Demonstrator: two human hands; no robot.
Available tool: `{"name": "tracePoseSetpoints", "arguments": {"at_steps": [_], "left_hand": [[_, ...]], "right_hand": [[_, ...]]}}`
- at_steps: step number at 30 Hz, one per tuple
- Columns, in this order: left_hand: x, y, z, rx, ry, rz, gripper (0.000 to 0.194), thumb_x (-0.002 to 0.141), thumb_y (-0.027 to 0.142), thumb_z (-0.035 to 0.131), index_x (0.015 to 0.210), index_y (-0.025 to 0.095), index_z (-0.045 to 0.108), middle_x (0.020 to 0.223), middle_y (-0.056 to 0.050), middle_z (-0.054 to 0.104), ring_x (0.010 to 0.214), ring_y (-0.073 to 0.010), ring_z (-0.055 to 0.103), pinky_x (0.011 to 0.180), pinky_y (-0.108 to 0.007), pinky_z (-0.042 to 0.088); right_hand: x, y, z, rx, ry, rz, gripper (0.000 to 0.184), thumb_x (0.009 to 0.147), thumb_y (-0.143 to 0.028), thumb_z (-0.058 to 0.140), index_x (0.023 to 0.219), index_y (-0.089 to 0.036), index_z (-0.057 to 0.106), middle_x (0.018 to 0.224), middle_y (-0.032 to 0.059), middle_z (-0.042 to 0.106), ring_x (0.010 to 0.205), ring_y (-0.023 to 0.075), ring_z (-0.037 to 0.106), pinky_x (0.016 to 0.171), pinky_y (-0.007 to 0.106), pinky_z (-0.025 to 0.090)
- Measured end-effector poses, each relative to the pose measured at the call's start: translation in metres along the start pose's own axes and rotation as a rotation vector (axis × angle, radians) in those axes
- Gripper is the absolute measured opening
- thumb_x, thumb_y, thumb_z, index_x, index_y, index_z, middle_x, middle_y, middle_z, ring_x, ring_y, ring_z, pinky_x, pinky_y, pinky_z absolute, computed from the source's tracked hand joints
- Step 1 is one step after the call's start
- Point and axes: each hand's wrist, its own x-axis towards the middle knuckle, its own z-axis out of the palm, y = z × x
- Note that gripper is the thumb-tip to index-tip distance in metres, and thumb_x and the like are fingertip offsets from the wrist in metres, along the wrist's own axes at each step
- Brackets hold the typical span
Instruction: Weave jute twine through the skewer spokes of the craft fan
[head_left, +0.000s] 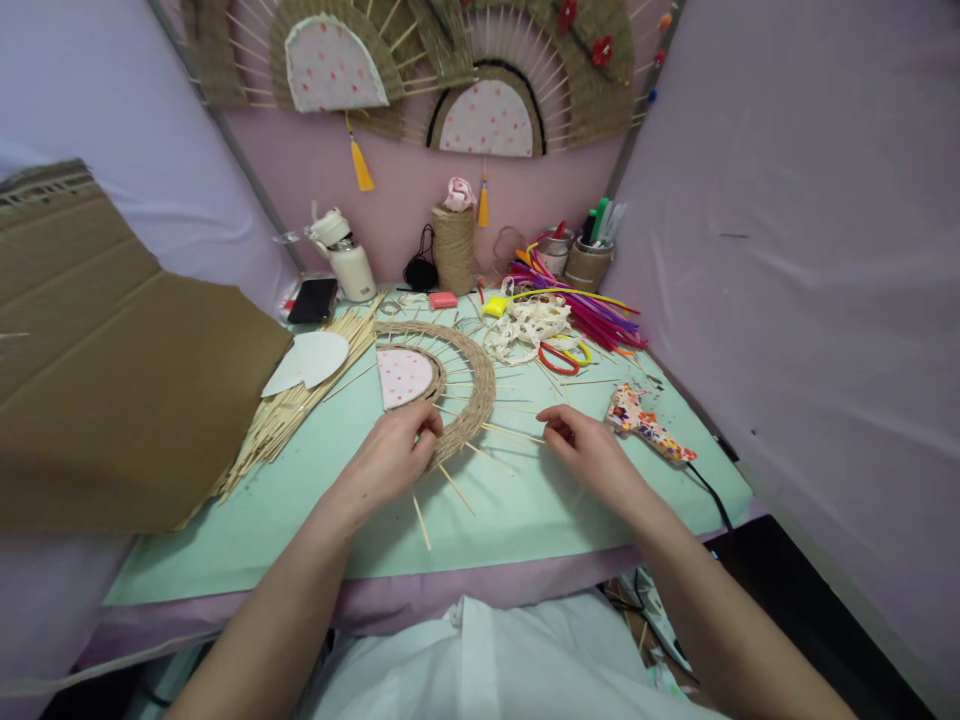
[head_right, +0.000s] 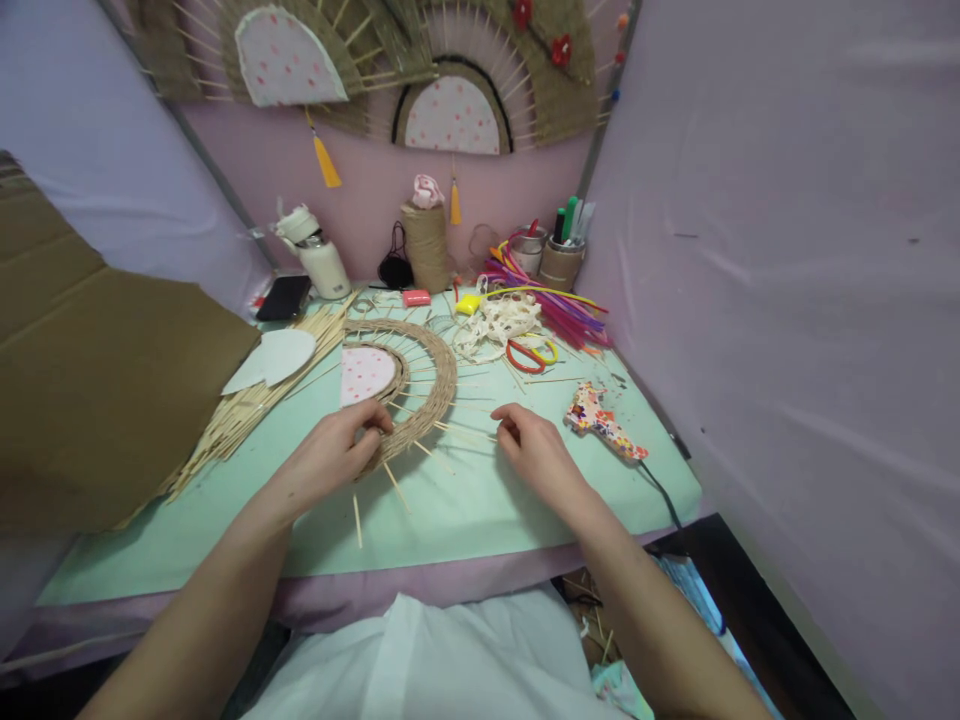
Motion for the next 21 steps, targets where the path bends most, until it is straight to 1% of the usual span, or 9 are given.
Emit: {"name": "tracePoseSetpoints", "arguments": {"at_steps": [3, 6, 9, 12, 14, 16, 18, 19, 21], "left_hand": [[-0.001, -0.001, 0.001, 0.001, -0.011, 0.003, 0.021, 0.076, 0.016, 0.037, 0.079, 0.021, 0.057, 0.070, 0.001, 0.062, 0.068, -0.0174, 0.056, 0.064, -0.028, 0.039], [-0.002, -0.002, 0.001, -0.006, -0.006, 0.011, 0.020, 0.076, 0.015, 0.037, 0.079, 0.021, 0.056, 0.072, 0.001, 0.062, 0.069, -0.0172, 0.056, 0.065, -0.028, 0.039], [-0.001, -0.002, 0.001, -0.009, -0.005, 0.007, 0.020, 0.075, 0.015, 0.037, 0.080, 0.022, 0.055, 0.072, 0.001, 0.062, 0.068, -0.0170, 0.056, 0.064, -0.028, 0.039], [-0.001, -0.002, 0.000, -0.010, -0.004, 0.002, 0.021, 0.076, 0.015, 0.037, 0.080, 0.022, 0.056, 0.071, 0.001, 0.062, 0.068, -0.0171, 0.057, 0.064, -0.028, 0.039], [-0.001, -0.002, 0.000, -0.009, -0.003, -0.002, 0.021, 0.076, 0.015, 0.037, 0.080, 0.021, 0.056, 0.071, 0.001, 0.062, 0.067, -0.0170, 0.056, 0.064, -0.028, 0.039], [-0.002, -0.002, -0.002, -0.009, -0.004, -0.005, 0.021, 0.076, 0.015, 0.037, 0.081, 0.021, 0.057, 0.071, 0.001, 0.062, 0.066, -0.0169, 0.056, 0.063, -0.028, 0.039], [-0.003, -0.002, -0.003, -0.010, -0.005, -0.007, 0.022, 0.076, 0.015, 0.037, 0.082, 0.021, 0.057, 0.072, 0.001, 0.063, 0.067, -0.0170, 0.056, 0.063, -0.029, 0.039], [-0.003, -0.002, -0.004, -0.012, -0.005, -0.006, 0.022, 0.076, 0.015, 0.036, 0.082, 0.021, 0.057, 0.073, 0.001, 0.063, 0.067, -0.0171, 0.056, 0.063, -0.028, 0.038], [-0.004, -0.002, -0.004, -0.015, -0.007, -0.008, 0.021, 0.077, 0.015, 0.036, 0.082, 0.021, 0.056, 0.072, 0.001, 0.062, 0.069, -0.0174, 0.056, 0.064, -0.029, 0.038]], "right_hand": [[0.002, 0.012, 0.004, -0.158, -0.014, -0.022, 0.022, 0.085, -0.017, 0.042, 0.096, -0.016, 0.061, 0.091, 0.0075, 0.067, 0.083, 0.0193, 0.061, 0.077, 0.032, 0.044], [-0.002, 0.011, 0.000, -0.228, 0.007, -0.048, 0.022, 0.089, -0.018, 0.041, 0.099, -0.016, 0.061, 0.098, 0.0096, 0.066, 0.089, 0.0204, 0.060, 0.082, 0.033, 0.044], [-0.003, 0.006, 0.001, -0.281, -0.092, -0.150, 0.019, 0.090, -0.022, 0.046, 0.103, -0.018, 0.060, 0.101, 0.0093, 0.062, 0.095, 0.0208, 0.058, 0.085, 0.033, 0.043], [0.002, 0.005, 0.008, -0.347, -0.166, -0.183, 0.009, 0.088, -0.021, 0.052, 0.090, -0.018, 0.060, 0.098, 0.0082, 0.060, 0.095, 0.0206, 0.055, 0.083, 0.031, 0.042], [0.004, 0.006, 0.006, -0.391, -0.191, -0.172, 0.010, 0.087, -0.018, 0.050, 0.080, -0.018, 0.058, 0.091, 0.0072, 0.059, 0.089, 0.0193, 0.054, 0.078, 0.029, 0.041], [0.001, 0.007, -0.008, -0.445, -0.226, -0.134, 0.012, 0.087, -0.016, 0.049, 0.077, -0.018, 0.056, 0.084, 0.0059, 0.060, 0.081, 0.0180, 0.054, 0.072, 0.028, 0.040], [-0.007, 0.004, -0.030, -0.499, -0.208, -0.023, 0.014, 0.086, -0.017, 0.048, 0.074, -0.019, 0.056, 0.076, 0.0043, 0.059, 0.071, 0.0170, 0.052, 0.064, 0.028, 0.037], [-0.013, 0.001, -0.041, -0.491, -0.171, 0.007, 0.013, 0.086, -0.019, 0.048, 0.076, -0.019, 0.056, 0.076, 0.0038, 0.059, 0.069, 0.0169, 0.052, 0.062, 0.028, 0.037], [-0.025, -0.010, -0.058, -0.400, -0.049, -0.020, 0.010, 0.088, -0.025, 0.049, 0.086, -0.020, 0.058, 0.082, 0.0046, 0.062, 0.071, 0.0179, 0.055, 0.064, 0.029, 0.040]]}}
